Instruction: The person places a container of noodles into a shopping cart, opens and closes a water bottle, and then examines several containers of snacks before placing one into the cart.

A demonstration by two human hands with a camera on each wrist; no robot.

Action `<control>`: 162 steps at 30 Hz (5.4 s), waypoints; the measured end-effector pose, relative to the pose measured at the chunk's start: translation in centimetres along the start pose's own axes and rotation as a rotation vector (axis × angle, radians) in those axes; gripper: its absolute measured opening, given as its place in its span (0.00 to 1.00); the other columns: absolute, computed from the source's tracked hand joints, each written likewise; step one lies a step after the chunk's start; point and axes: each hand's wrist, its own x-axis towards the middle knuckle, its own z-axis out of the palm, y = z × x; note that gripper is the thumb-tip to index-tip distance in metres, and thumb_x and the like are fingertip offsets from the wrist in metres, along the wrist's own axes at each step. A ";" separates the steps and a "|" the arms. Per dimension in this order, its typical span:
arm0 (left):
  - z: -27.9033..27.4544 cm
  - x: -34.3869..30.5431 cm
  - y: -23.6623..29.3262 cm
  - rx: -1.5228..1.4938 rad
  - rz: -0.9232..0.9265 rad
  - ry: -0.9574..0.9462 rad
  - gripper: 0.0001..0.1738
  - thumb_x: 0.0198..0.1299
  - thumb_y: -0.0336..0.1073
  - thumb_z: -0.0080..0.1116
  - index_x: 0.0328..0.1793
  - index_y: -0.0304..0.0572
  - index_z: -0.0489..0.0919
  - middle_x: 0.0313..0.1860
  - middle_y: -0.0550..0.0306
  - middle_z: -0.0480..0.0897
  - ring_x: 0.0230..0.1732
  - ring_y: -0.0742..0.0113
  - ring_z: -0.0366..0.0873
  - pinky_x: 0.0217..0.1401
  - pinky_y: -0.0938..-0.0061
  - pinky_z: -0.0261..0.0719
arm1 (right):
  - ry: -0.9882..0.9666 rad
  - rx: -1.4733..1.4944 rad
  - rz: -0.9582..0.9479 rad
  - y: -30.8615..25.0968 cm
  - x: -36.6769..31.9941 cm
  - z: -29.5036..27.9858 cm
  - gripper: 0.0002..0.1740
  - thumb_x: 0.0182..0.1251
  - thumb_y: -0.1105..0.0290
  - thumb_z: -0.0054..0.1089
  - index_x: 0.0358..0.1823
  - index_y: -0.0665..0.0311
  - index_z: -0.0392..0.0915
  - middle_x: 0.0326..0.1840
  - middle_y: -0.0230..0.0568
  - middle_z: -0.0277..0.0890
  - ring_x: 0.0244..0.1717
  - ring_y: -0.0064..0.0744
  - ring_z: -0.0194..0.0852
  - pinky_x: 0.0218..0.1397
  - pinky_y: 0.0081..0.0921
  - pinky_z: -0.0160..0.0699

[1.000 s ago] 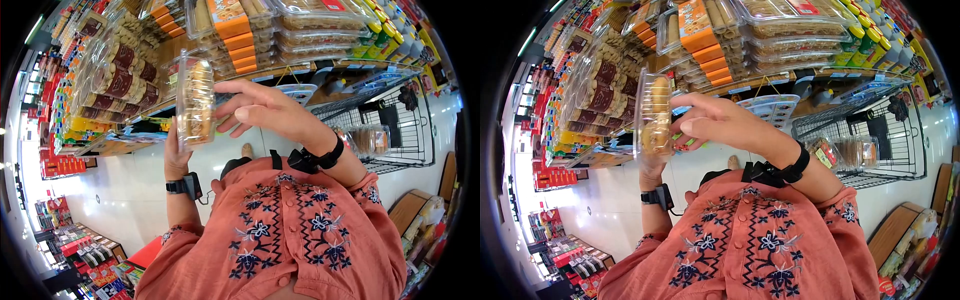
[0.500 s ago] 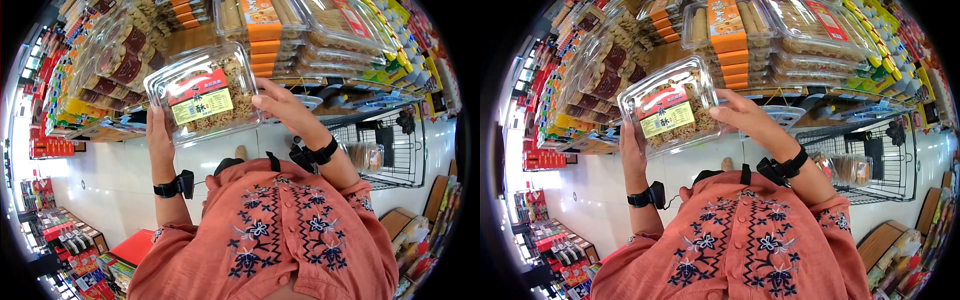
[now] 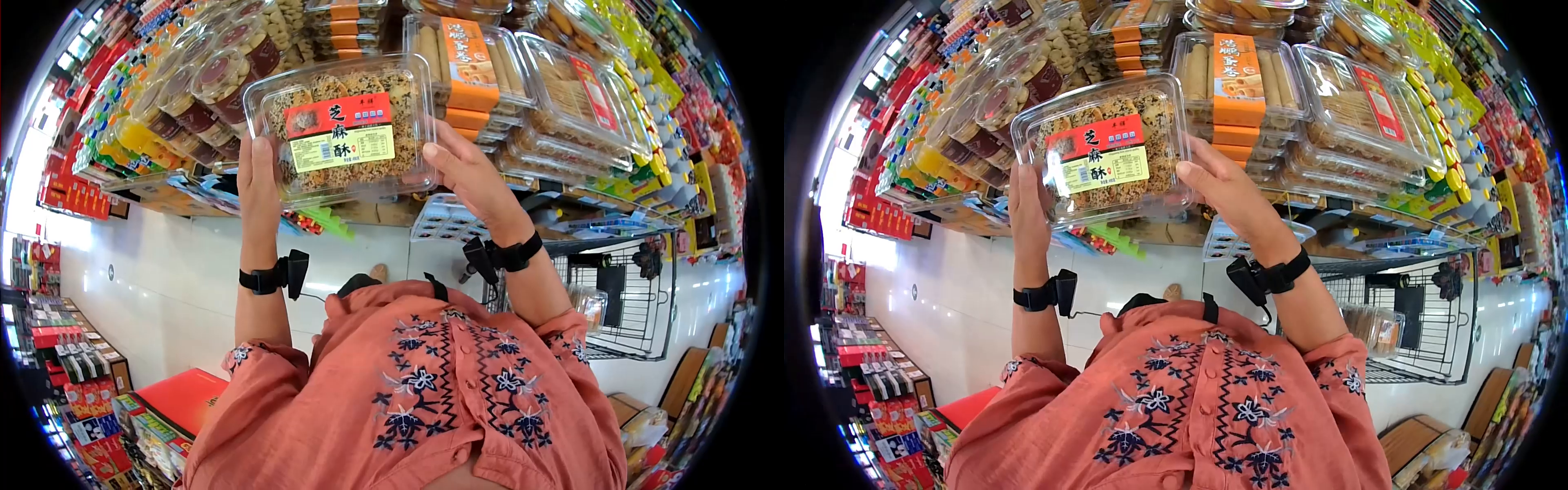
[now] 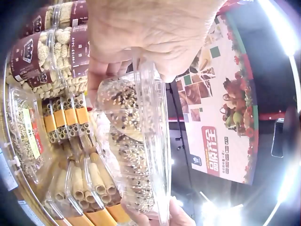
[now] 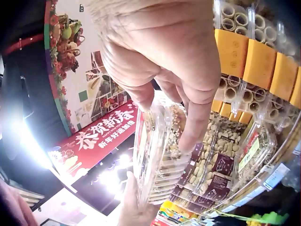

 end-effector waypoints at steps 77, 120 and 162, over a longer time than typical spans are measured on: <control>-3.9 11.6 -15.5 -0.203 -0.454 -0.063 0.25 0.73 0.41 0.50 0.68 0.29 0.73 0.60 0.54 0.80 0.61 0.66 0.76 0.66 0.72 0.70 | 0.420 -0.022 0.038 13.0 11.0 1.2 0.34 0.77 0.60 0.56 0.74 0.77 0.59 0.64 0.46 0.72 0.62 0.29 0.70 0.67 0.25 0.70; -5.1 9.4 -18.2 0.425 -0.120 -0.266 0.30 0.77 0.39 0.49 0.81 0.39 0.59 0.72 0.40 0.70 0.67 0.58 0.73 0.67 0.67 0.75 | 0.616 -0.803 -0.043 14.7 11.1 2.3 0.34 0.73 0.69 0.55 0.76 0.75 0.56 0.63 0.70 0.71 0.56 0.65 0.76 0.60 0.47 0.75; -0.3 -2.3 -12.3 0.679 -0.032 -0.617 0.20 0.75 0.37 0.53 0.64 0.28 0.75 0.59 0.47 0.79 0.58 0.63 0.78 0.64 0.71 0.74 | 1.115 -0.948 0.951 35.0 -32.5 -11.3 0.17 0.65 0.61 0.58 0.40 0.70 0.84 0.41 0.63 0.84 0.46 0.62 0.83 0.54 0.51 0.80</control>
